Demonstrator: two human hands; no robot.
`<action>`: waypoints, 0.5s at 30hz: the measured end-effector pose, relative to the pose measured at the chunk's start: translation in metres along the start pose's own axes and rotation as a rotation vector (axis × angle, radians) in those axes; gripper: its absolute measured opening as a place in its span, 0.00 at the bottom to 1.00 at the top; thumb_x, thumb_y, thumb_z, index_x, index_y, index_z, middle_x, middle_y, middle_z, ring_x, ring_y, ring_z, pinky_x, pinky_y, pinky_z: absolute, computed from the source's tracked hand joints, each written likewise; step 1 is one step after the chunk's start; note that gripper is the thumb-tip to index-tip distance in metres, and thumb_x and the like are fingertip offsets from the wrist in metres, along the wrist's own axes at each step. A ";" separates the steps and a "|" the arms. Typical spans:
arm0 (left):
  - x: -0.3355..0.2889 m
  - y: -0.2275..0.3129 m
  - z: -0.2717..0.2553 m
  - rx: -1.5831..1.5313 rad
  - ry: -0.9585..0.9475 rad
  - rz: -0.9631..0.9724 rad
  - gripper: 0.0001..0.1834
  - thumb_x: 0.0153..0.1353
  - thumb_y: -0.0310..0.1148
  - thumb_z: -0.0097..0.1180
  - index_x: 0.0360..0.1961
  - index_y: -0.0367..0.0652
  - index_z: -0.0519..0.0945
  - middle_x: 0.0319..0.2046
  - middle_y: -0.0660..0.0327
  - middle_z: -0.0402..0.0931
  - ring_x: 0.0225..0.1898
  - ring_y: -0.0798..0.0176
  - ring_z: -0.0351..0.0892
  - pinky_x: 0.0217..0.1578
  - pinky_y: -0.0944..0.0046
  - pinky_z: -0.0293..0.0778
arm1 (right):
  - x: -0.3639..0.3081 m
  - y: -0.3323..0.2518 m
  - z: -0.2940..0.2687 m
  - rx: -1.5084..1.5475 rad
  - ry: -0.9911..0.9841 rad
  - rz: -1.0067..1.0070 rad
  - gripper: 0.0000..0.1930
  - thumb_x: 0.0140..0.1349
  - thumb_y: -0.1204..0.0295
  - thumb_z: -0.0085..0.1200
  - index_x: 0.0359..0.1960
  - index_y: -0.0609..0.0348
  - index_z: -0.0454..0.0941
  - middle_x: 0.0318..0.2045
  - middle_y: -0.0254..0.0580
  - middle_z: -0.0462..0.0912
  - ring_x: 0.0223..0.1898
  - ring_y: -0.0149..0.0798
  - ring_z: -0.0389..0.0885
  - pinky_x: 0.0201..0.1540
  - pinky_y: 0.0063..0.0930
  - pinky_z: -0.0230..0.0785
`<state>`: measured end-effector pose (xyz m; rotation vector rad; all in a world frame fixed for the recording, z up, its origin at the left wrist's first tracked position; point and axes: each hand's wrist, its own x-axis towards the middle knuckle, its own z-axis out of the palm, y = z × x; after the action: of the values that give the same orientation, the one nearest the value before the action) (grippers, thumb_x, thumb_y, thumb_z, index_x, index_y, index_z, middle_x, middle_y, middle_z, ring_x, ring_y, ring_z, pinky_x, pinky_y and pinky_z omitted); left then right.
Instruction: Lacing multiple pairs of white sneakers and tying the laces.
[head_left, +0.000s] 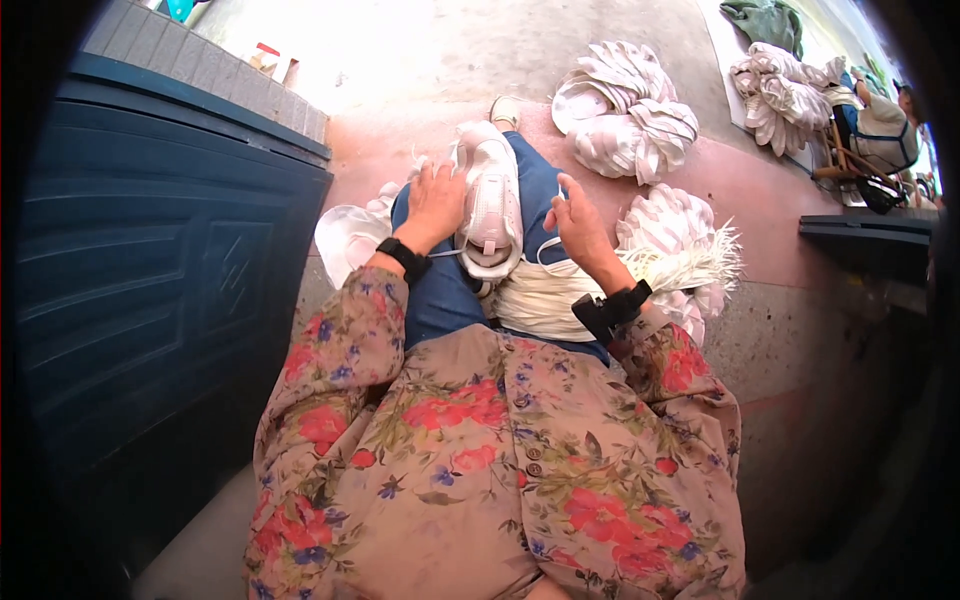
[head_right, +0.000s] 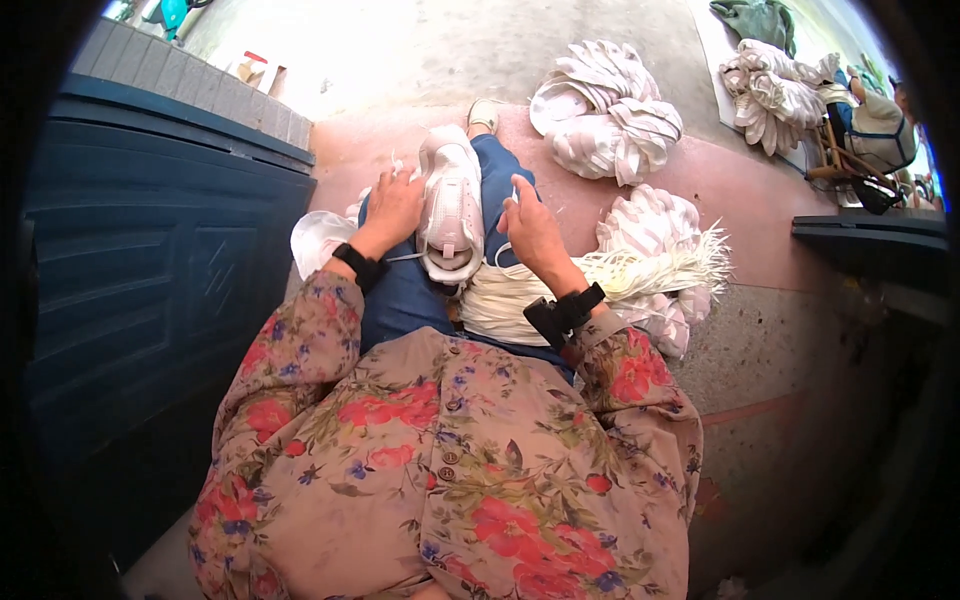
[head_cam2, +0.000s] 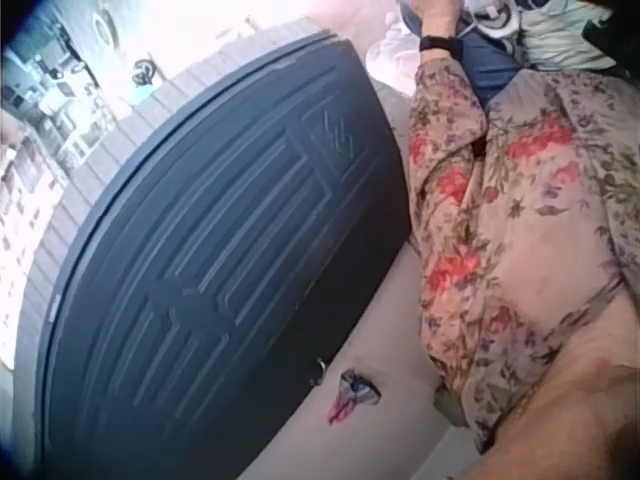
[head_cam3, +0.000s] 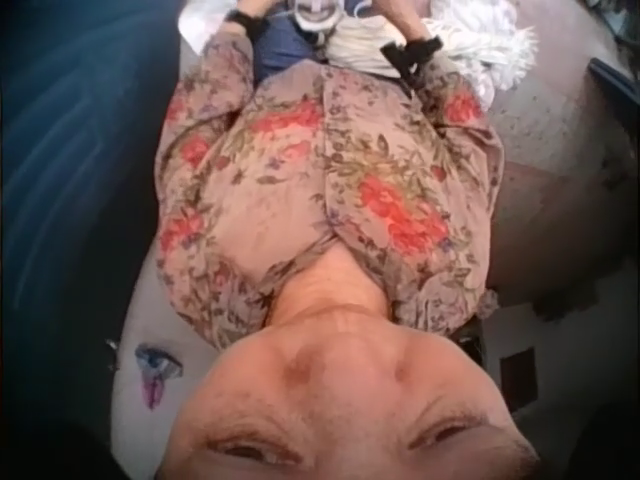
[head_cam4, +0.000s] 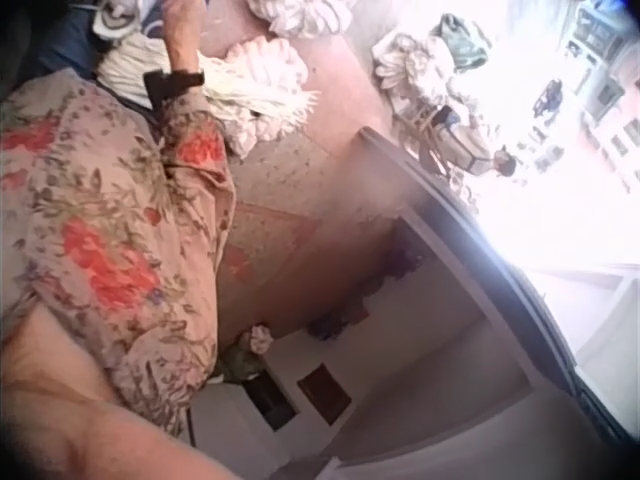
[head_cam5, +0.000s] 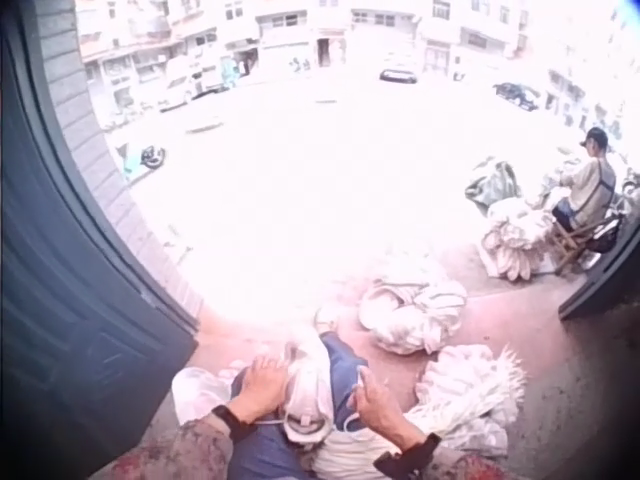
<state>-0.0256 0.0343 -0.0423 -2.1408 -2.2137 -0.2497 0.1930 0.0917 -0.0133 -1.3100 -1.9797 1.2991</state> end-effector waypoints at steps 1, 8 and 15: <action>0.008 -0.006 0.000 0.031 -0.158 0.025 0.09 0.48 0.32 0.50 0.30 0.40 0.76 0.34 0.53 0.73 0.39 0.50 0.70 0.38 0.59 0.68 | 0.003 -0.002 -0.003 0.017 0.032 -0.046 0.17 0.59 0.70 0.38 0.48 0.67 0.64 0.19 0.44 0.76 0.23 0.41 0.75 0.29 0.33 0.66; 0.067 -0.022 -0.004 -0.440 -0.179 0.055 0.11 0.52 0.36 0.46 0.26 0.38 0.73 0.23 0.47 0.73 0.28 0.46 0.74 0.30 0.54 0.70 | 0.014 0.024 -0.003 0.157 -0.053 0.196 0.13 0.60 0.70 0.40 0.41 0.65 0.69 0.20 0.38 0.76 0.17 0.28 0.69 0.22 0.21 0.64; 0.126 -0.007 0.035 -0.209 -0.198 -0.163 0.11 0.50 0.36 0.50 0.27 0.38 0.76 0.28 0.49 0.75 0.32 0.46 0.74 0.34 0.52 0.71 | 0.000 0.031 0.019 0.362 -0.133 0.284 0.13 0.58 0.68 0.46 0.38 0.64 0.75 0.21 0.32 0.74 0.17 0.23 0.67 0.21 0.16 0.61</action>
<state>-0.0345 0.1642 -0.0586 -2.1716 -2.5853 -0.3002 0.1938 0.0870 -0.0495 -1.3839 -1.5747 1.8209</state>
